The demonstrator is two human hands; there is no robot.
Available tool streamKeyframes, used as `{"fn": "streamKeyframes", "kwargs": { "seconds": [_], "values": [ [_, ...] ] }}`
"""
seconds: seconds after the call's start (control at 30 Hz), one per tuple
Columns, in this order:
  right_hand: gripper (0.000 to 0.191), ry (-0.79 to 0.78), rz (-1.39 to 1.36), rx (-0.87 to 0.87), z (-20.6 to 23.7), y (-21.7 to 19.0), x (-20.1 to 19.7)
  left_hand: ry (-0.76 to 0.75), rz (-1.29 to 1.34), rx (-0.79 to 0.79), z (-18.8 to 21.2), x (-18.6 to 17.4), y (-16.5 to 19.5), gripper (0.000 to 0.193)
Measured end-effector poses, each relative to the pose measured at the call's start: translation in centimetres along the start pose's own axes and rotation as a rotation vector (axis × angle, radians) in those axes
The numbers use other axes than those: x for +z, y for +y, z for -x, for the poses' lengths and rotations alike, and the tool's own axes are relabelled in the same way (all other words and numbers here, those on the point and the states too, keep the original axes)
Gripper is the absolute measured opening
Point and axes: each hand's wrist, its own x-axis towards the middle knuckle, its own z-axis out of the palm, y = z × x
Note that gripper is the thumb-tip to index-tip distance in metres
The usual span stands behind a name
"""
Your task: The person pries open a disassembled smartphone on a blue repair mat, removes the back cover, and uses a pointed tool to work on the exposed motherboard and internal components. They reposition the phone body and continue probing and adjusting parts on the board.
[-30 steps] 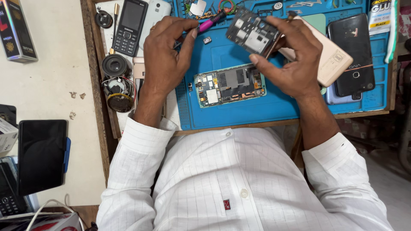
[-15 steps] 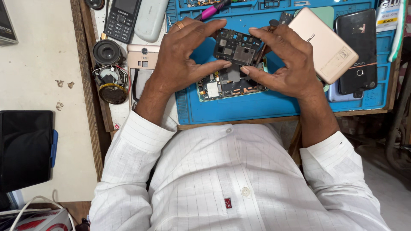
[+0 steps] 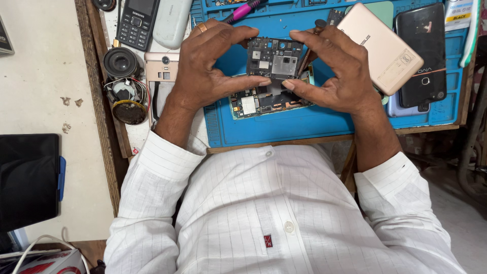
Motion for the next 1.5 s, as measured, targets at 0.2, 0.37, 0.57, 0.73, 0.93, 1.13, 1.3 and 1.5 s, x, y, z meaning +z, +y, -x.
{"fn": "streamKeyframes", "kwargs": {
  "seconds": [0.2, 0.37, 0.57, 0.73, 0.93, 1.13, 1.3, 1.5],
  "values": [
    [0.07, 0.01, 0.011, 0.005, 0.0, 0.0, 0.1, 0.009, -0.026, 0.021, 0.0, -0.1, -0.2, 0.07],
    [0.07, 0.014, 0.01, -0.007, 0.0, 0.0, 0.0, 0.012, -0.042, 0.04, 0.0, 0.0, -0.2, 0.07],
    [0.069, 0.008, -0.005, 0.002, 0.2, -0.1, 0.0, 0.018, -0.038, 0.049, 0.0, 0.0, -0.2, 0.07],
    [0.07, 0.012, -0.007, 0.001, 0.1, -0.1, 0.1, 0.021, -0.024, 0.067, 0.0, 0.0, -0.2, 0.068],
    [0.069, 0.013, -0.009, 0.009, 0.1, -0.1, 0.1, 0.017, -0.019, 0.065, -0.1, 0.0, -0.3, 0.068],
    [0.071, 0.015, -0.022, -0.015, 0.3, 0.2, 0.2, 0.019, -0.014, 0.06, 0.0, -0.1, -0.3, 0.069],
    [0.073, 0.022, -0.013, -0.022, 0.5, 0.6, 0.4, 0.019, -0.004, 0.046, 0.0, -0.2, -0.4, 0.07],
    [0.077, 0.041, 0.002, -0.037, 0.4, 0.9, 0.3, 0.021, -0.003, 0.055, 0.1, -0.2, -0.5, 0.071]
  ]
}}
